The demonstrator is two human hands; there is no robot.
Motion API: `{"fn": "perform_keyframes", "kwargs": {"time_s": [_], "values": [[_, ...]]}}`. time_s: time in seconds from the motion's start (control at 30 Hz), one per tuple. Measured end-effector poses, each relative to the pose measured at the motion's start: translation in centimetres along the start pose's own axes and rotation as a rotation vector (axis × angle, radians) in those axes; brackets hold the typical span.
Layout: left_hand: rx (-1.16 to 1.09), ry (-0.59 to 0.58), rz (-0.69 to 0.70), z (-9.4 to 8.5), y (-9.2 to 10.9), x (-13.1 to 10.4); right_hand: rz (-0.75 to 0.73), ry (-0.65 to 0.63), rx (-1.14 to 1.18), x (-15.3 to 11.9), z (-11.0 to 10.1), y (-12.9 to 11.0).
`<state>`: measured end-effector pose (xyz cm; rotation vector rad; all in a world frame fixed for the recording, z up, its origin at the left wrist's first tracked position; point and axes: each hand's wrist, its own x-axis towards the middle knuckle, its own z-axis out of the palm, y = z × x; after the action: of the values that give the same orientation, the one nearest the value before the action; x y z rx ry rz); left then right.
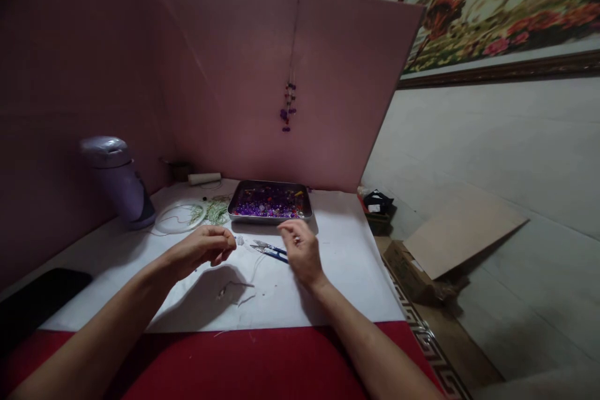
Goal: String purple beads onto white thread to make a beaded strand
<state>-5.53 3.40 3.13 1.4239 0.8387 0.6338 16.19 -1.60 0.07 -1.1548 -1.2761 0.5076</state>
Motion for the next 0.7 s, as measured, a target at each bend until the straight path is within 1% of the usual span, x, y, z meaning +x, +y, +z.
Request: {"fn": "perform_keyframes", "kwargs": {"time_s": [0.03,0.1,0.2,0.27,0.37,0.6,0.7], "values": [[0.018,-0.022,0.002,0.3,0.0,-0.1,-0.016,-0.112,0.020,-0.7,0.6,-0.5],[0.049,-0.078,0.019,0.7,-0.1,-0.2,0.034,-0.240,0.088,-1.7,1.6,-1.2],[0.078,-0.154,0.060,1.3,0.0,-0.4,0.197,-0.395,0.219,-2.5,2.3,-1.5],[0.094,-0.174,0.073,1.6,0.1,-0.5,0.302,-0.470,0.280,-2.6,2.5,-1.4],[0.122,-0.180,0.081,1.8,0.3,-0.7,0.347,-0.493,0.316,-2.6,2.8,-1.3],[0.169,-0.149,0.059,1.7,0.2,-0.6,0.338,-0.453,0.286,-2.8,2.9,-1.1],[0.197,-0.147,0.051,1.7,0.0,-0.4,0.311,-0.441,0.254,-3.0,2.9,-0.6]]}}
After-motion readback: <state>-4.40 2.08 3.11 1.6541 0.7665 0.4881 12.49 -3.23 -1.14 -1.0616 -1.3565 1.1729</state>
